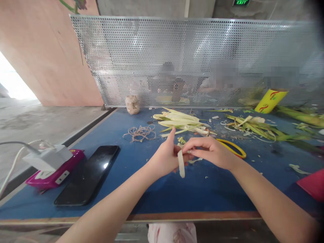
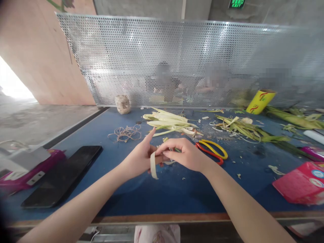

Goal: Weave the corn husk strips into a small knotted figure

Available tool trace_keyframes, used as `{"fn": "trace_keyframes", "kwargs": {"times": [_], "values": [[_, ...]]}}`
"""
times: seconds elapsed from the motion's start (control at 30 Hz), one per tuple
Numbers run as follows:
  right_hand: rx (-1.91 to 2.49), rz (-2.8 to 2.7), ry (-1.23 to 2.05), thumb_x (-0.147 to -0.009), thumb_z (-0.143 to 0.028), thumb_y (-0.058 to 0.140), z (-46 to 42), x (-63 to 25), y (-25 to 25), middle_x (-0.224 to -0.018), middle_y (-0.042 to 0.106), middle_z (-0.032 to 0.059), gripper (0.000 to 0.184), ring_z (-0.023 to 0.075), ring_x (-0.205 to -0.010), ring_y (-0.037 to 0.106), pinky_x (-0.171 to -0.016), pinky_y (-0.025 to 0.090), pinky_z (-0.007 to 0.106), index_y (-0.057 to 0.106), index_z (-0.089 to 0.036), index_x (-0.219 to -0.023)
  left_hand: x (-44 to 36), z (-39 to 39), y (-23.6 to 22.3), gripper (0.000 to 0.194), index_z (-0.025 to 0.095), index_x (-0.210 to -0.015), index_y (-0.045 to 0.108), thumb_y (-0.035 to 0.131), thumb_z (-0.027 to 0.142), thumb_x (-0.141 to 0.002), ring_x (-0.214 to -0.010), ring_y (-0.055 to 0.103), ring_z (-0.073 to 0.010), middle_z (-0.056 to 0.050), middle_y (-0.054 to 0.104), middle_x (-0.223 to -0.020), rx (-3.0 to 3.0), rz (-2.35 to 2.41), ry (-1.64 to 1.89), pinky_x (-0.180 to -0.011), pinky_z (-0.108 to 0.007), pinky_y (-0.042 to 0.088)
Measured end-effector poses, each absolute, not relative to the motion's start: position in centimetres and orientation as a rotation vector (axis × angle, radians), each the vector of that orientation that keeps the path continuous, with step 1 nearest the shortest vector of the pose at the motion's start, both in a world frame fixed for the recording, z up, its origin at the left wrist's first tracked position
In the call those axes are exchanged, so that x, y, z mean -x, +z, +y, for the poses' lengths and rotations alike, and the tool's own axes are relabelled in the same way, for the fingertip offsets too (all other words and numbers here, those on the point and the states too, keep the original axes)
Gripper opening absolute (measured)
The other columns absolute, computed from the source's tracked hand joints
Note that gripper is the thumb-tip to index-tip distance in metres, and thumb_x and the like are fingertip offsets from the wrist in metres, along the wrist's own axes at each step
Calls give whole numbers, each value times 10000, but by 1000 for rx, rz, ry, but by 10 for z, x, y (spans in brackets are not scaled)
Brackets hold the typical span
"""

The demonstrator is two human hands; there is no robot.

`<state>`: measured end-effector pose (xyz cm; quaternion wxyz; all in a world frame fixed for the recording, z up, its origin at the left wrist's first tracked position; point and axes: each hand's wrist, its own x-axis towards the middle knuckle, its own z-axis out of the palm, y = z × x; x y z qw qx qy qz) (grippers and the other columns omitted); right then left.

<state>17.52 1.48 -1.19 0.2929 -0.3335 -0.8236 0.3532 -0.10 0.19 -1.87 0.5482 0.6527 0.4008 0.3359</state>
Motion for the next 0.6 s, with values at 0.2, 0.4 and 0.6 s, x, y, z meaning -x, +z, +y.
{"fn": "trace_keyframes", "kwargs": {"times": [0.2,0.4,0.6], "values": [[857,-2142,1068,-858,-203,448,13,-173,-13,-874,652,22,202,129,-742,598,-680,481,237,634,-205,-937,-2,0,-17,1019,189,-1408,-136,621,202,-726,-533,580,-137,0,604,-656,-1459,933,811,-371,-176,398],[861,-2063,1032,-867,-185,426,12,-171,-15,-998,626,39,235,135,-792,605,-701,503,257,514,-228,-1080,-1,2,-24,983,203,-1404,-152,572,182,-739,-661,625,-183,-42,630,-773,-1561,926,840,-350,-176,384],[836,-2200,656,-829,-122,449,13,-167,-22,-954,604,32,307,125,-741,560,-688,472,260,523,-250,-1099,-2,3,-22,1013,196,-1373,-241,537,116,-729,-478,552,-115,9,606,-657,-1576,954,854,-369,-188,402]]}}
